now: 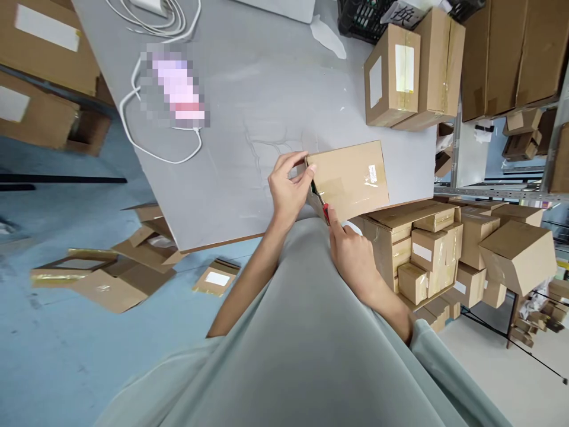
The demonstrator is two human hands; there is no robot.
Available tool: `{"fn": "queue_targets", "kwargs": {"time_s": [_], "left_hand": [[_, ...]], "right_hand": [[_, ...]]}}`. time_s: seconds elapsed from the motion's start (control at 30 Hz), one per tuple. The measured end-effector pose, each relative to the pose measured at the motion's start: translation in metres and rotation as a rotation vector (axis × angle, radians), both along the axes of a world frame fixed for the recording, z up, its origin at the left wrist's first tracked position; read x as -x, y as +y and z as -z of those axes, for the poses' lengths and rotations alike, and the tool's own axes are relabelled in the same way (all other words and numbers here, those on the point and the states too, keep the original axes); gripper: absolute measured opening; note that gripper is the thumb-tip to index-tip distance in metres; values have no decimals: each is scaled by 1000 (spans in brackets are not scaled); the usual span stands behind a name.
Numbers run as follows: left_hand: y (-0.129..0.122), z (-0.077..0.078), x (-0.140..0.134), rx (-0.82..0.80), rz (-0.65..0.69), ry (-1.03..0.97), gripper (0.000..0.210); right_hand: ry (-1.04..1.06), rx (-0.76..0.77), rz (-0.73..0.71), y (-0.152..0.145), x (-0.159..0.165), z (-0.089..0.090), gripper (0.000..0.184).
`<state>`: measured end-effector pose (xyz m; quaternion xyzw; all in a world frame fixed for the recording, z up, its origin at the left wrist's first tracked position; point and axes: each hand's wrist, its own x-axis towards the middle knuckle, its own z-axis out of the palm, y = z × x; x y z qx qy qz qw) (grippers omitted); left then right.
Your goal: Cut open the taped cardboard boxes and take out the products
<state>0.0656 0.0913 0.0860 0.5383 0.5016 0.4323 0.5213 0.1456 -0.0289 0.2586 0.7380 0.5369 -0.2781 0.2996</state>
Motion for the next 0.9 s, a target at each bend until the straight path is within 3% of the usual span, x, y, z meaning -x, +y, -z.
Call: {"fn": "queue_targets", "kwargs": {"time_s": [0.27, 0.5, 0.67, 0.9], "left_hand": [[-1, 0, 0, 12, 3, 29, 57], [-13, -5, -7, 28, -23, -1, 57], [-7, -3, -7, 25, -19, 17, 60], [1, 4, -3, 36, 37, 55, 63]], "right_hand": [[39, -10, 7, 3, -2, -5, 73], [36, 60, 33, -16, 3, -12, 83], [37, -41, 36, -34, -3, -8, 80], [120, -209, 139, -65, -16, -12, 62]]}}
